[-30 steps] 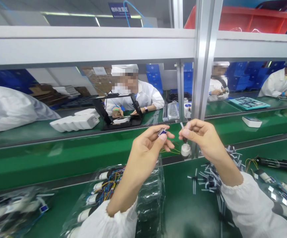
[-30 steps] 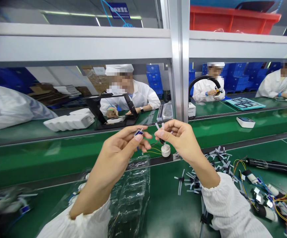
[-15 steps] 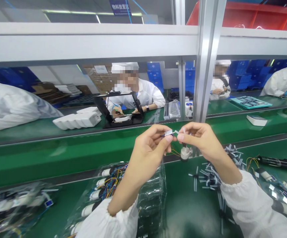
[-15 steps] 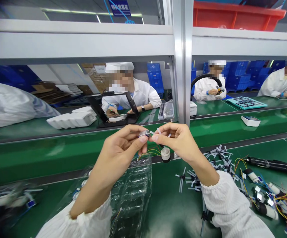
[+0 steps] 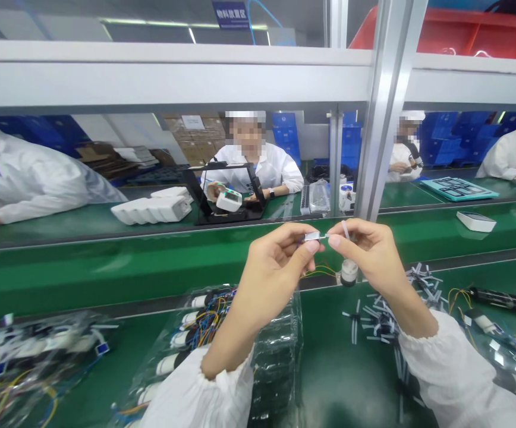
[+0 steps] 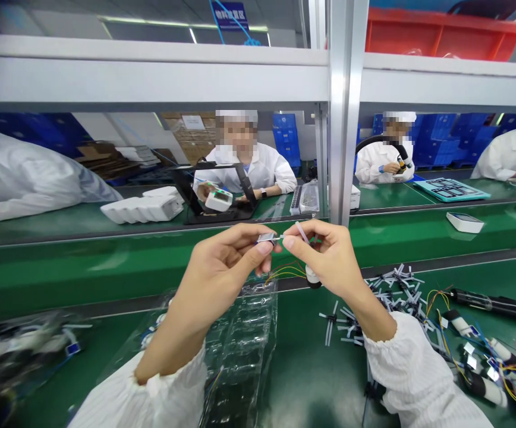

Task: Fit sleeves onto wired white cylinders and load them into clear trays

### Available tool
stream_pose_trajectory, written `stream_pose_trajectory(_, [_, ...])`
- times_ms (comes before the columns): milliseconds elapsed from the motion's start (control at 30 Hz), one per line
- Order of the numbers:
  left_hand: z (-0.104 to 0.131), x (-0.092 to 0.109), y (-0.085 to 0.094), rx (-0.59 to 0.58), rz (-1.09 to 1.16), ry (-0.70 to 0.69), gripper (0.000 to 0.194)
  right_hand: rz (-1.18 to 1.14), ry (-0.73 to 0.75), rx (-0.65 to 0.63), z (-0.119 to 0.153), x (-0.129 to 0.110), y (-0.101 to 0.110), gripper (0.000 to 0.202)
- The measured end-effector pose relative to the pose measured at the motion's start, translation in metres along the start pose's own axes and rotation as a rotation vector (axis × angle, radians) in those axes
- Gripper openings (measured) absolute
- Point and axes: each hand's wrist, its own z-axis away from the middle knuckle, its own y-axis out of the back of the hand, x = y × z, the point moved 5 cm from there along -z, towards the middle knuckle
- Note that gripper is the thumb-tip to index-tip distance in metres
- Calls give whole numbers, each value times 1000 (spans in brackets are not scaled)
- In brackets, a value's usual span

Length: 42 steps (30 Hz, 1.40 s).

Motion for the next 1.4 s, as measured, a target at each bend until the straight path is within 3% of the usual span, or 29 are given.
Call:
stream_pose_trajectory(433, [1,-1,1,25,-15,-6,15,169,183,-13,7,-7,-8,12])
stream_pose_trajectory(700, [3,1,-4,63,6,-43,14,187,193,47,12,-10,-12,15])
stream_pose_trajectory(900, [4,4,3,119,-3,-72,17,-44,27,68,3,1,-3,6])
stream_pose_trajectory(1100, [2,5,4,105,6,-88,16,-242,-177,37,0,16,-1,22])
stream_pose_trajectory(1233, [1,1,3,86,19,-72,18,-217,-205,17,-1,16,-2,31])
stream_pose_trajectory(1400, [0,0,2,77,40,-42,22,-276,-173,101,-2,17,0,45])
